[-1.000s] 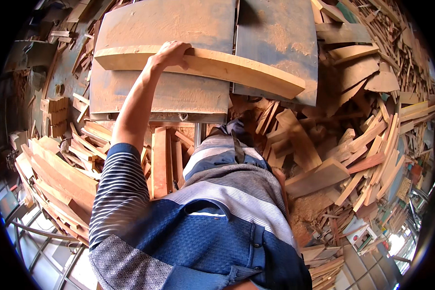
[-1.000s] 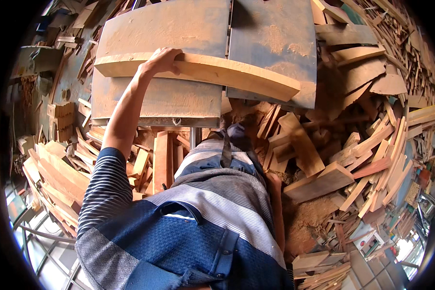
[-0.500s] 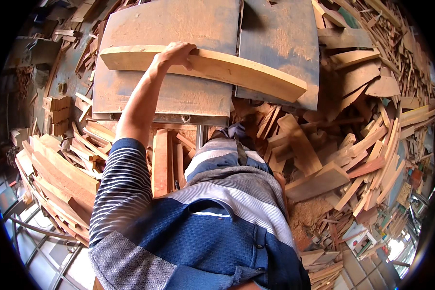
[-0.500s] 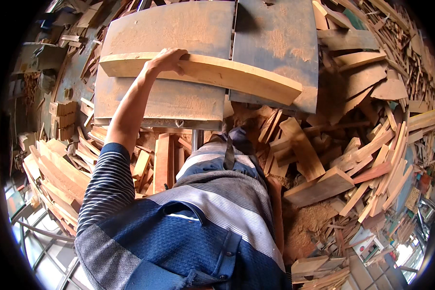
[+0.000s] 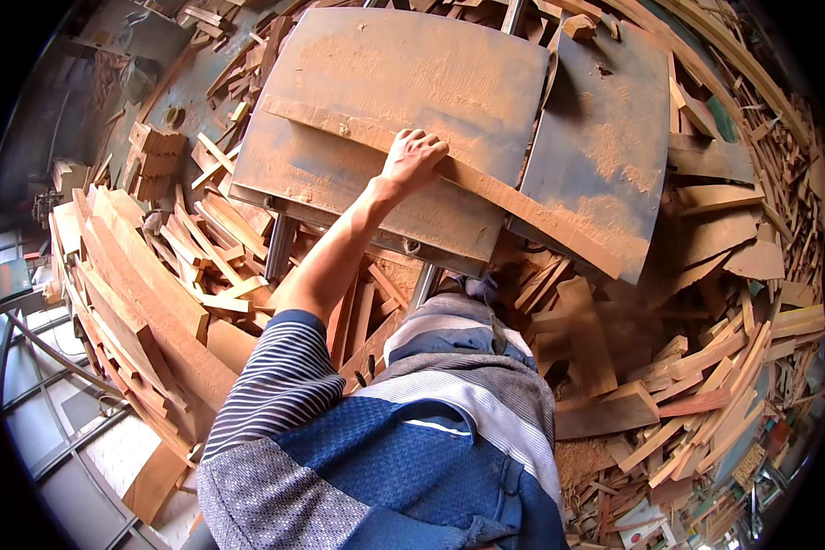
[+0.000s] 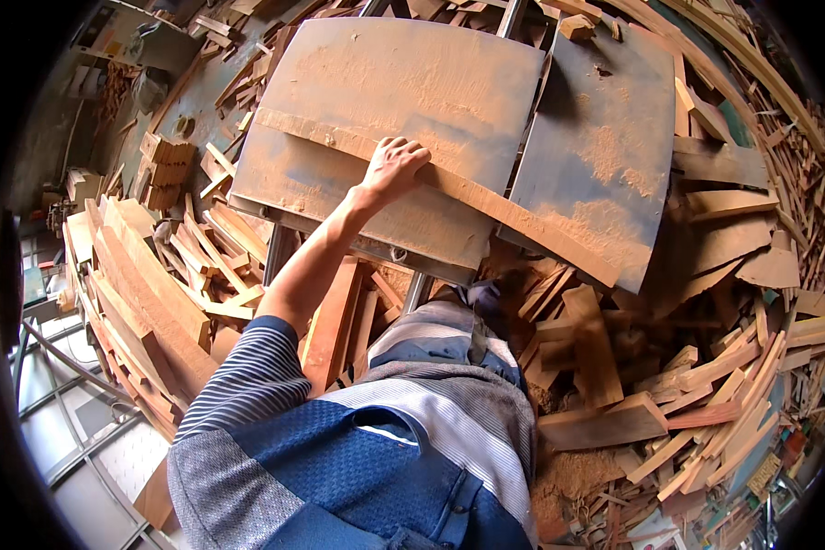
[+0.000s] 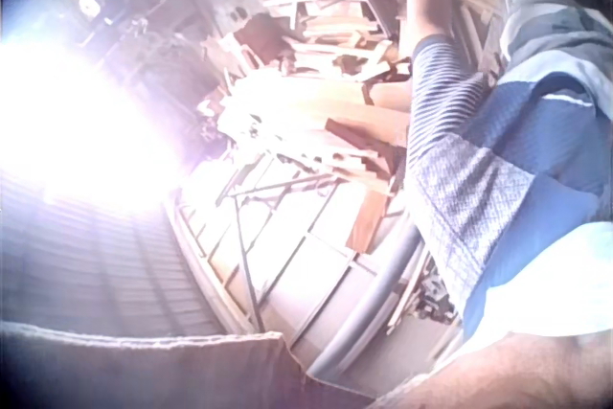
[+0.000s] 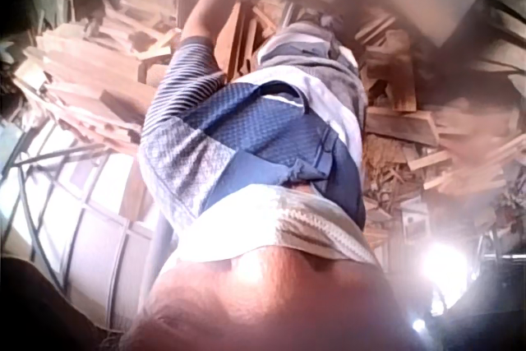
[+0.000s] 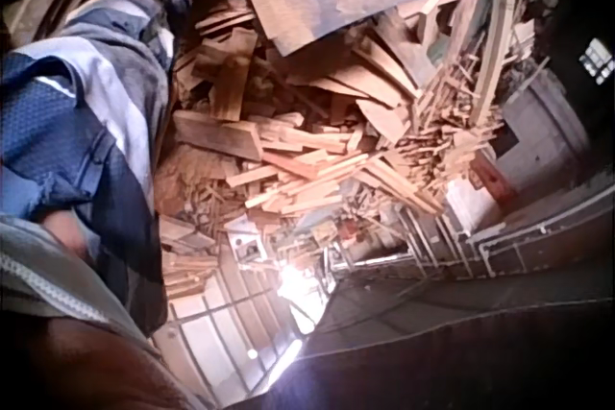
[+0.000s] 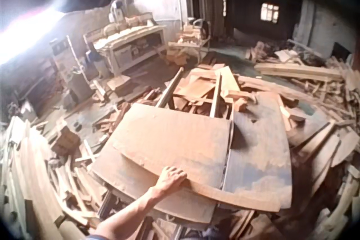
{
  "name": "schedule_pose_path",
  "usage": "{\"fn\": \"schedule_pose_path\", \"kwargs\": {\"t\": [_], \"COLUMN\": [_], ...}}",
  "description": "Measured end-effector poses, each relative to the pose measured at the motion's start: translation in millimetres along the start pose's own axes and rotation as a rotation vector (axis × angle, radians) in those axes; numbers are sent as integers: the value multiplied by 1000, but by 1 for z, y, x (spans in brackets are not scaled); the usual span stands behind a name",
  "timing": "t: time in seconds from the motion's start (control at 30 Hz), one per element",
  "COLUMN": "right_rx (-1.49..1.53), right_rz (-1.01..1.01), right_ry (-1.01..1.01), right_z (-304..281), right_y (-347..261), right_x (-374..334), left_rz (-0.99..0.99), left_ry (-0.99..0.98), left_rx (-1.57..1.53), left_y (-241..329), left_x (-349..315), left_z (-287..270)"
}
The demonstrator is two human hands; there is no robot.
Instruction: The person picks up several wood planks one at a time from a large pile, places them on a table, and measures their length and width using a tape measure.
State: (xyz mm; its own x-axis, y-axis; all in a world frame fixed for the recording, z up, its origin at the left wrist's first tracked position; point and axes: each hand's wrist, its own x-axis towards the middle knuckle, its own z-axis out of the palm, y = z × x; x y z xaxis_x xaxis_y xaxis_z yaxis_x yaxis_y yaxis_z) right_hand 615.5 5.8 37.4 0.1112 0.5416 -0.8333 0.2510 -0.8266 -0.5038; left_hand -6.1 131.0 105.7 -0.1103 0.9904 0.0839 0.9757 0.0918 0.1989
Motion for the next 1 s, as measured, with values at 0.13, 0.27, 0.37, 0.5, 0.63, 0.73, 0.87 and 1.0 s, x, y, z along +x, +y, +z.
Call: {"fn": "schedule_pose_path", "kwargs": {"t": [0.13,0.27,0.37,0.5,0.63,0.73,0.87,1.0], "right_rx": [9,58,144,476,467,397,138,34], "right_rz": [-10,-78,-181,-289,-521,-618,-609,-586], "right_ry": [8,29,5,-181,-69,45,82,131], "right_z": [4,13,35,63,92,112,120,140], "right_y": [-8,-26,-83,-189,-261,-288,-315,-319], "right_x": [-3,-10,-13,-19,-17,8,22,-3], "left_rz": [-10,10,26,-2,-12,-4,-9,-28], "left_ry": [12,101,173,119,105,99,87,49], "left_rx": [-4,15,-10,-18,-26,-29,-27,-9], "left_y": [4,8,9,9,9,12,17,15], "left_x": [-9,-10,-12,-16,-16,-14,-12,-10], "left_z": [-3,9,11,2,5,5,3,-3]}}
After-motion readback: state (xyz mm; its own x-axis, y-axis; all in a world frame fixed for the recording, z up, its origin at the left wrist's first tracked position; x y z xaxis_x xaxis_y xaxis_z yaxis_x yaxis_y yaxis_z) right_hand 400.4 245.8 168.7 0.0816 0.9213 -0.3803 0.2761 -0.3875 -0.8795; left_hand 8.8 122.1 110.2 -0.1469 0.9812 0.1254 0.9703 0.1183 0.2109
